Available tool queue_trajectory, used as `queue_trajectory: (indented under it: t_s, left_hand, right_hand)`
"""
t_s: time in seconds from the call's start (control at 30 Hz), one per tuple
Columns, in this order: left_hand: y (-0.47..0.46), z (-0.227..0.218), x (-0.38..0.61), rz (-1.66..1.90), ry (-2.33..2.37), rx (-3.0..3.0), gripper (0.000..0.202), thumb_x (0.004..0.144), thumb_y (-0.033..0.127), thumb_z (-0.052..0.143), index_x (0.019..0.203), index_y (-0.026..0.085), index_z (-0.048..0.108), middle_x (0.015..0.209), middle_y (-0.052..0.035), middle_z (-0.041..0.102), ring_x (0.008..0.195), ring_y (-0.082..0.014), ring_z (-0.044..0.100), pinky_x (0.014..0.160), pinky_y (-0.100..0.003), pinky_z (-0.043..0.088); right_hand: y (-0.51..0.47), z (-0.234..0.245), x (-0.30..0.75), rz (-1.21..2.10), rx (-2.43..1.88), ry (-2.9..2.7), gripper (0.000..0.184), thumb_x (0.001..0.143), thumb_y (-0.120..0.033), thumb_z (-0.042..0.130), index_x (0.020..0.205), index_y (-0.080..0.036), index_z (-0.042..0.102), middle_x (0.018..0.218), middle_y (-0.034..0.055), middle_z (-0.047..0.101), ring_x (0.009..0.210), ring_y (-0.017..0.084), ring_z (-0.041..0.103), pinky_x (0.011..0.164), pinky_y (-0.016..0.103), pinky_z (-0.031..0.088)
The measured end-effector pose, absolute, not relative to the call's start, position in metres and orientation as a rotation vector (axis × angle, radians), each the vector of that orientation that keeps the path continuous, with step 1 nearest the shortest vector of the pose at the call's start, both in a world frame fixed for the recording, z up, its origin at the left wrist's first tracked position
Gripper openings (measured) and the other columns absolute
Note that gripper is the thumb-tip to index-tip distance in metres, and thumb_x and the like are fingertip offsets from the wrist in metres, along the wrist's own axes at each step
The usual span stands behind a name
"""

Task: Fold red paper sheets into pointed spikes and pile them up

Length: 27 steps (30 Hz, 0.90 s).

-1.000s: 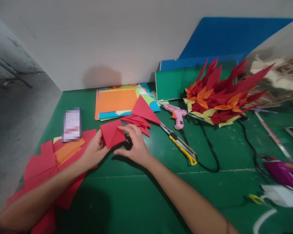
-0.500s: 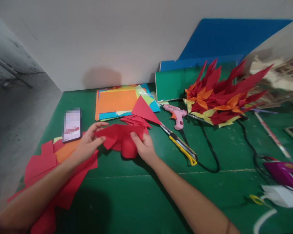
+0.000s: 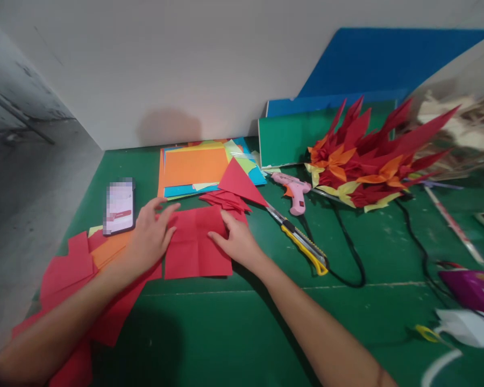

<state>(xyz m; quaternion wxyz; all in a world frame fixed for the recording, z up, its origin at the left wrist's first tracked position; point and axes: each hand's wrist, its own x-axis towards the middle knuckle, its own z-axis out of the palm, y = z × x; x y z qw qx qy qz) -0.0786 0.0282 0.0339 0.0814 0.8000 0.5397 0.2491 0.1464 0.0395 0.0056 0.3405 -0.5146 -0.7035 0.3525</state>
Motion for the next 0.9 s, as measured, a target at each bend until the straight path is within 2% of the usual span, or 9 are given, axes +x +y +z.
queue_trajectory:
  t_s: [0.07,0.1,0.2,0.33,0.47,0.6,0.73,0.9]
  left_hand:
    - [0.019,0.033,-0.073,0.593,1.376,2.623,0.036,0.091,0.01,0.039,0.123,0.022,0.053,0.133,-0.0127,0.047,0.125,-0.0281,0.044,0.103,-0.048,0.038]
    - [0.015,0.032,-0.07,0.492,1.219,2.688,0.036,0.093,0.013,0.037,0.125,0.023,0.051,0.132,-0.0113,0.05,0.124,-0.0254,0.046,0.103,-0.045,0.04]
    - [0.005,0.022,-0.065,0.285,1.134,2.737,0.04,0.095,0.034,0.043,0.132,0.018,0.047,0.141,-0.0145,0.044,0.13,-0.0282,0.042,0.106,-0.045,0.036]
    - [0.002,0.013,-0.066,0.177,1.111,2.755,0.052,0.092,0.044,0.047,0.137,0.018,0.044,0.147,-0.0147,0.037,0.136,-0.0318,0.033,0.109,-0.049,0.031]
    - [0.006,0.015,-0.069,0.154,1.003,2.749,0.054,0.091,0.047,0.048,0.138,0.019,0.043,0.148,-0.0135,0.037,0.139,-0.0307,0.029,0.111,-0.048,0.029]
    - [0.008,0.02,-0.071,0.222,0.999,2.687,0.051,0.09,0.048,0.049,0.134,0.022,0.047,0.148,-0.0142,0.035,0.137,-0.0308,0.032,0.109,-0.048,0.032]
    - [0.007,0.019,-0.072,0.287,1.075,2.618,0.058,0.085,0.053,0.054,0.128,0.014,0.049,0.144,-0.0187,0.039,0.135,-0.0322,0.035,0.108,-0.048,0.034]
    - [0.01,0.015,-0.074,0.319,1.107,2.612,0.066,0.082,0.055,0.057,0.128,0.009,0.044,0.14,-0.0213,0.043,0.133,-0.0324,0.038,0.109,-0.049,0.035]
  right_hand:
    - [0.039,0.005,0.147,0.866,-1.325,-1.942,0.037,0.079,-0.034,0.063,0.113,-0.021,0.058,0.108,0.0113,0.068,0.098,0.028,0.064,0.084,0.045,0.051]
    - [0.039,0.004,0.148,0.845,-1.31,-1.98,0.037,0.08,-0.033,0.062,0.114,-0.021,0.058,0.109,0.0114,0.068,0.098,0.028,0.064,0.084,0.045,0.051]
    - [0.038,-0.001,0.147,0.754,-1.32,-1.992,0.044,0.078,-0.031,0.063,0.121,-0.022,0.057,0.117,0.0124,0.065,0.106,0.029,0.061,0.09,0.049,0.048]
    - [0.039,-0.003,0.145,0.714,-1.385,-1.902,0.045,0.079,-0.034,0.063,0.122,-0.022,0.058,0.12,0.0125,0.064,0.108,0.029,0.061,0.09,0.047,0.048]
    - [0.04,0.005,0.143,0.675,-1.359,-1.826,0.029,0.084,-0.033,0.057,0.112,-0.026,0.064,0.112,0.0069,0.068,0.1,0.024,0.063,0.089,0.043,0.049]
    - [0.039,0.013,0.142,0.537,-1.287,-1.8,0.017,0.086,-0.028,0.055,0.096,-0.026,0.07,0.094,0.0046,0.071,0.086,0.021,0.064,0.08,0.039,0.051]
    - [0.037,0.013,0.143,0.433,-1.1,-1.983,0.017,0.088,-0.024,0.055,0.094,-0.026,0.071,0.088,0.0044,0.071,0.083,0.02,0.064,0.078,0.037,0.05]
    - [0.036,0.006,0.143,0.403,-0.896,-2.226,0.019,0.09,-0.021,0.053,0.095,-0.024,0.071,0.091,0.0054,0.071,0.084,0.019,0.063,0.075,0.035,0.051]
